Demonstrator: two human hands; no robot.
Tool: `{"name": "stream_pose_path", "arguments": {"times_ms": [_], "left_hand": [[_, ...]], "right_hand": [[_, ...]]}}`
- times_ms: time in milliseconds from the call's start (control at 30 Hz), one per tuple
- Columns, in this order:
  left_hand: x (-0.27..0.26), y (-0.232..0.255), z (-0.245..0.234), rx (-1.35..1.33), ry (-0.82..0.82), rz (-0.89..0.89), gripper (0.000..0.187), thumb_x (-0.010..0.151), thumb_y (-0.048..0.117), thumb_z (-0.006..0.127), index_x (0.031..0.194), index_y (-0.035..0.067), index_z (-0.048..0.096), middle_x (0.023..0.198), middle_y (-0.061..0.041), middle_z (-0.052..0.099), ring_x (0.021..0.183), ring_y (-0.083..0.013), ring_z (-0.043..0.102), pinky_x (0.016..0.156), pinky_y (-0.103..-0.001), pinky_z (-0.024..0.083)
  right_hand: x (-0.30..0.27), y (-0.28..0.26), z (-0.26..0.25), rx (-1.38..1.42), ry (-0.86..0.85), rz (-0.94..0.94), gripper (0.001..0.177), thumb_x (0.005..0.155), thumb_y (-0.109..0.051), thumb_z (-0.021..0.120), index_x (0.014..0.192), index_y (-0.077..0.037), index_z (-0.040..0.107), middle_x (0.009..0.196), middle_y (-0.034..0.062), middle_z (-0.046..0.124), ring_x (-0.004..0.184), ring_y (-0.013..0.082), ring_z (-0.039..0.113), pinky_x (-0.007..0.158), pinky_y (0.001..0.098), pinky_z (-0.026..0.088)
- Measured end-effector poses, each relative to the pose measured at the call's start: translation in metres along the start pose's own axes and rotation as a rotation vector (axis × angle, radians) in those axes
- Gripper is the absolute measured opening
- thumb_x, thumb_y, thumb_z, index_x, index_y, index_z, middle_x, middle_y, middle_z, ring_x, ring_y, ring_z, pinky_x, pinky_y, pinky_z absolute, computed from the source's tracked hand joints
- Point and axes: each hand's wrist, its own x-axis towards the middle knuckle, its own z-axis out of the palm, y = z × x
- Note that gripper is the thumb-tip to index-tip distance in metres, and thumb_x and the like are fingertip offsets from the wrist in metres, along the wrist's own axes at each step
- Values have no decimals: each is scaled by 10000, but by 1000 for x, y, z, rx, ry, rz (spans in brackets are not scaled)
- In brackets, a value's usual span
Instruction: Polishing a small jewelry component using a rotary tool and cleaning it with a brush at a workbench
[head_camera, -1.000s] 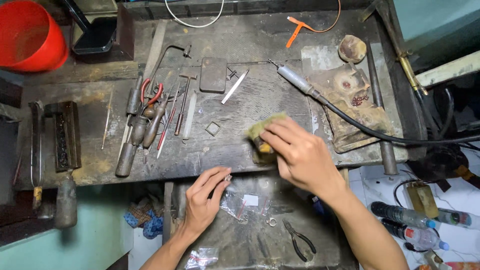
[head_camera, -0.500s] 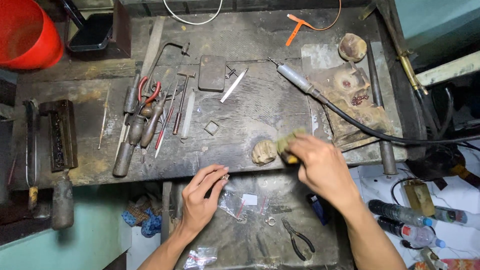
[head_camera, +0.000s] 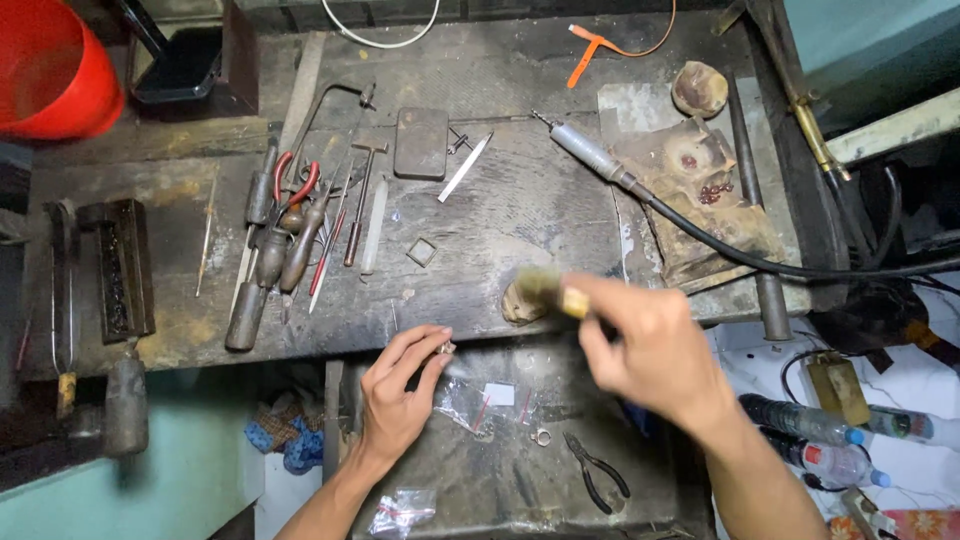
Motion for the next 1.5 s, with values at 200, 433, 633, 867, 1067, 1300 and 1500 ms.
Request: {"name": "stream_pose_path", "arguments": {"times_ms": [200,433,633,867,1067,1300,1500], "left_hand": [[0,-2,0,30,22,12,206,934,51,703,1138,46,732,1108,-94,716,994,-208,725,914,-294,568],[-1,-8,-4,55,20,10,197,950,65,683,1141,43,722,1108,-99,719,982,-216,726,924,-300,563],[-4,-9,-4,17,30,12,218,935,57,707,1151,30,718,1086,-113,714,968,-228,721,919,-305,563],[-5,-11,-4,-58,27,-41,196,982,83,622,1144,-13,676,1013,-132,717,866,-217,748,813,-289,600],[-1,1,-6,-73,110,-52,165,935,2,658,1093,-27,692,1077,-170,705,945,-225,729,858,-276,644],[-16,-1,8,-699,154,-608,237,963,44,616,1170,-71,621,1092,-216,740,954,-278,776,883,-324,642],[-28,56,35,-1354,187,-1081,270,1017,214,508,1098,6,659,1207,-258,733,1065,-313,676,871,-384,547]], "right_hand": [[80,25,68,-242,-106,228,409,865,3,642,1243,59,496,738,211,663,538,369,666,462,486,574],[78,-61,79,-310,-476,53,427,934,72,462,1345,-1,372,723,143,656,554,442,694,479,598,551],[62,-53,70,-298,-415,-63,821,802,136,484,1571,-67,282,951,263,664,626,484,693,553,605,537],[47,-58,63,-66,-540,-26,873,829,103,509,1605,-226,281,1192,217,616,761,500,689,619,601,537],[24,-51,56,-74,-475,-164,638,798,128,538,1402,-75,486,1108,175,586,978,437,626,665,545,547],[-18,-53,29,43,-222,-256,742,547,170,572,1277,36,565,1203,216,662,1035,386,669,860,462,577],[-54,-53,77,384,80,-109,256,930,-94,668,1170,-9,644,789,69,694,562,172,625,576,304,526]]}}
